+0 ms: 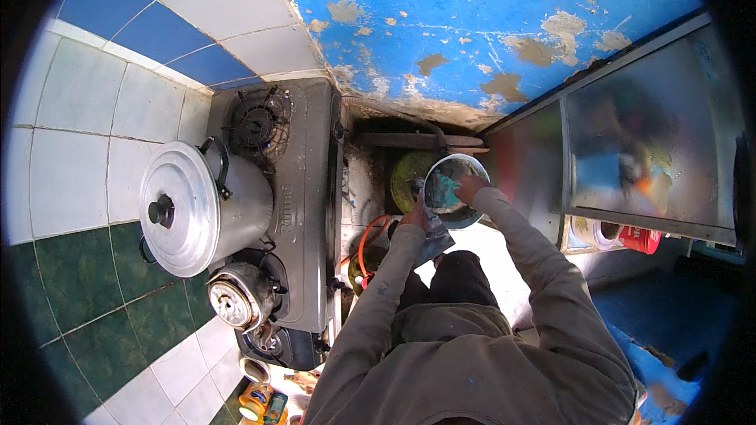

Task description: The person applies plaster to a damaged blue wall using a putty knife. They repeatedly scoop plaster from a bucket and spread it over patches of peeling paint and exposed wall surface.

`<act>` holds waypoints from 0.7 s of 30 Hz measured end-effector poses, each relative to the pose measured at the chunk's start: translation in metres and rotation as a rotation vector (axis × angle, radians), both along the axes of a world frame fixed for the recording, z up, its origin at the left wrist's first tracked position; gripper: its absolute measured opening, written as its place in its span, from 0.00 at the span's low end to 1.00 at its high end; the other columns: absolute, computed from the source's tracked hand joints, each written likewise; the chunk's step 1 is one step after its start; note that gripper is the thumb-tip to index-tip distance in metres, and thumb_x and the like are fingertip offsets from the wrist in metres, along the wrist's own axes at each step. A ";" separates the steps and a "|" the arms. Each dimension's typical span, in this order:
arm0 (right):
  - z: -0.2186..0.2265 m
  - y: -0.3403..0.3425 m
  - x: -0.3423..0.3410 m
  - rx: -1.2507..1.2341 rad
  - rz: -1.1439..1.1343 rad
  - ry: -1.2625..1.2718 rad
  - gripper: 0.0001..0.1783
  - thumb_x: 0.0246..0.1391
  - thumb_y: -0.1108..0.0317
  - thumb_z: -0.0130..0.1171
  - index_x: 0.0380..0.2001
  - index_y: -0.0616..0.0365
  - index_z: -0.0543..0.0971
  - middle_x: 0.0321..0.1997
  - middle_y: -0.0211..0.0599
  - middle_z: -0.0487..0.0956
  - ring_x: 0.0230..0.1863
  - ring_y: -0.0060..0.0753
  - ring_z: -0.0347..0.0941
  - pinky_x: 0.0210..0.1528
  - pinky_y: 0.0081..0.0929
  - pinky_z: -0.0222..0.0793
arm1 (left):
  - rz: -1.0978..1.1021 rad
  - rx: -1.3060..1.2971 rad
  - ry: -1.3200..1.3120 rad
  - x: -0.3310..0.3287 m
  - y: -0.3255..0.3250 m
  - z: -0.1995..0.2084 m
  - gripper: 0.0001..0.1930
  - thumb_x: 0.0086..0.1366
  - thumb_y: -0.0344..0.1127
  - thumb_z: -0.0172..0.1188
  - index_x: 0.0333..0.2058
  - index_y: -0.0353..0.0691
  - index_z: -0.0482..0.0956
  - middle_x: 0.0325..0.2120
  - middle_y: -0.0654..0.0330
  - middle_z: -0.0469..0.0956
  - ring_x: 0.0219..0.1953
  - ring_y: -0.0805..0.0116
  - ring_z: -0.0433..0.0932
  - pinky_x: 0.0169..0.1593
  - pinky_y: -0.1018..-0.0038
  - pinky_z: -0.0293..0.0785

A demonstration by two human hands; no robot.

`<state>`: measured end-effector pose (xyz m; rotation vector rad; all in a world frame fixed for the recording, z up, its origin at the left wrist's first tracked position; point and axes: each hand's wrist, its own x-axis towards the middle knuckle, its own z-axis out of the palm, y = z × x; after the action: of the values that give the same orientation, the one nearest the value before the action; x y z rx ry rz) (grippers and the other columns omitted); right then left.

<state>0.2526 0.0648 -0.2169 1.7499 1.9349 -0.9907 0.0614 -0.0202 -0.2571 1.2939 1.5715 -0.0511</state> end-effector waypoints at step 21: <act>0.143 -0.079 0.066 0.567 -0.096 0.825 0.11 0.50 0.70 0.57 0.38 0.58 0.79 0.29 0.38 0.75 0.24 0.33 0.70 0.30 0.26 0.66 | 0.966 0.217 -0.987 -0.021 -0.035 0.016 0.16 0.62 0.41 0.58 0.43 0.34 0.72 0.36 0.61 0.76 0.37 0.70 0.75 0.41 0.71 0.72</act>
<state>0.3187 -0.0144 -0.0735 1.8946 2.8873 -1.4668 0.0401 -0.0556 -0.2407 0.4172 1.1490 1.1976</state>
